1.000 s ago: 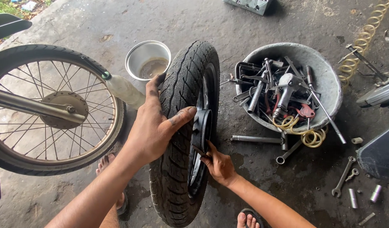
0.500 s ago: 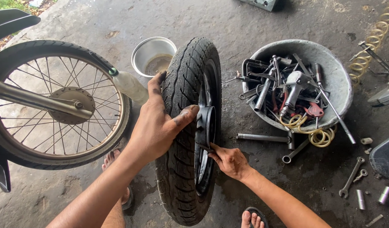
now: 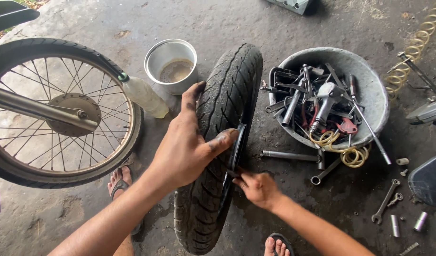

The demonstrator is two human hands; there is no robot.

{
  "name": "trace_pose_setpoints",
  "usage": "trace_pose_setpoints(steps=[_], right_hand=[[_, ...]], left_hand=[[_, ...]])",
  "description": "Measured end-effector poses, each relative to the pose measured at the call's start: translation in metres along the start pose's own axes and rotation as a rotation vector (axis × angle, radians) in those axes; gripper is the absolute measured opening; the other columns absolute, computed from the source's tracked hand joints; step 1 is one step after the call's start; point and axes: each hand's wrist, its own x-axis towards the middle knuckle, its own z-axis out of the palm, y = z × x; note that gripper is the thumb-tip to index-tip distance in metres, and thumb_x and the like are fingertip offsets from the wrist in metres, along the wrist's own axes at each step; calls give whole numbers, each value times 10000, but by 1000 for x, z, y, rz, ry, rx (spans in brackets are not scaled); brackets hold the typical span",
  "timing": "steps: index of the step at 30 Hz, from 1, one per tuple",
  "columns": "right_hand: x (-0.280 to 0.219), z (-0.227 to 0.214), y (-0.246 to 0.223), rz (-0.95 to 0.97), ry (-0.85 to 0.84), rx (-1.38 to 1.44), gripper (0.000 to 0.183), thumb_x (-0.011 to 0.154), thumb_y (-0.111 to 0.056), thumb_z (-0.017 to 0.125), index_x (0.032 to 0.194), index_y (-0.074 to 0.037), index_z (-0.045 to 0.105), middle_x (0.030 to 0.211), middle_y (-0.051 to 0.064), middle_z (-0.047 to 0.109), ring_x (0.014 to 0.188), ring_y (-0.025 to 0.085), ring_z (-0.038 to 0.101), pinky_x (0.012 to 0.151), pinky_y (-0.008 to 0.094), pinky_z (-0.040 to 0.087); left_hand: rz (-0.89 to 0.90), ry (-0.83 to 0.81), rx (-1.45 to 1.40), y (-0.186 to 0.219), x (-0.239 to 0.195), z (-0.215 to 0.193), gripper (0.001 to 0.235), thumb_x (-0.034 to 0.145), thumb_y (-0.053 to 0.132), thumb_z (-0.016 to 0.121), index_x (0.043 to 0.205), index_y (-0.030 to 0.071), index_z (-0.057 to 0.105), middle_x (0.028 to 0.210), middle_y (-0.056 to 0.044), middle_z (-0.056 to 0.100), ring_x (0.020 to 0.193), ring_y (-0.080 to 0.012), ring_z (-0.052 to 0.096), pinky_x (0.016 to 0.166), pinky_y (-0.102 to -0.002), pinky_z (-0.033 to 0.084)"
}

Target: The person uses a tire iron to pry the bead of a motorcycle tire off the rim. They work around the circumference of the wheel, lifting the tire edge and eventually pulling the tire off the rim entirely.

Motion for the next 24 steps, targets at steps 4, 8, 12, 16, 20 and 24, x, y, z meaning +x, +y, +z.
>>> trace_pose_setpoints(steps=[4,8,12,16,20,24], right_hand=[[-1,-2,-26,-130,295,280,290,977,-198,643,1195,-6,633,931,167,751,723,365,731,568,433,565],[6,-14,-18,-162,251,223,265,968,-210,648,1164,-33,657,901,161,753,701,366,727,574,446,567],[14,-40,-10,-296,156,72,200,958,-219,644,1108,-90,672,903,120,763,647,308,741,533,403,593],[20,-75,-19,-285,51,0,204,936,-279,667,1060,-118,687,765,98,734,601,310,729,541,424,586],[24,-100,-30,-201,-118,-130,260,951,-373,666,908,-118,675,695,90,721,610,337,719,555,446,572],[15,-52,-14,-100,-171,-87,262,1000,-366,623,919,-123,681,686,111,697,547,303,700,509,412,575]], left_hand=[[-24,-37,-22,7,2,7,992,828,372,801,1534,-17,222,1327,-302,631,1288,-366,632,1073,-394,455],[-100,-53,-11,9,5,8,1040,821,385,803,1582,9,202,1291,-284,675,1147,-380,664,1029,-392,491],[23,-7,29,3,7,5,991,838,356,796,1540,-33,213,1323,-309,639,1274,-377,643,1077,-397,457],[61,-28,54,4,7,2,976,860,354,807,1539,-35,225,1351,-330,613,1300,-410,603,1072,-421,445],[-22,-60,-15,5,5,-1,983,832,353,784,1542,-15,211,1321,-287,650,1265,-366,654,1070,-401,468],[7,-48,-10,3,4,1,976,837,350,791,1539,-15,220,1323,-278,662,1276,-364,650,1075,-401,465]])
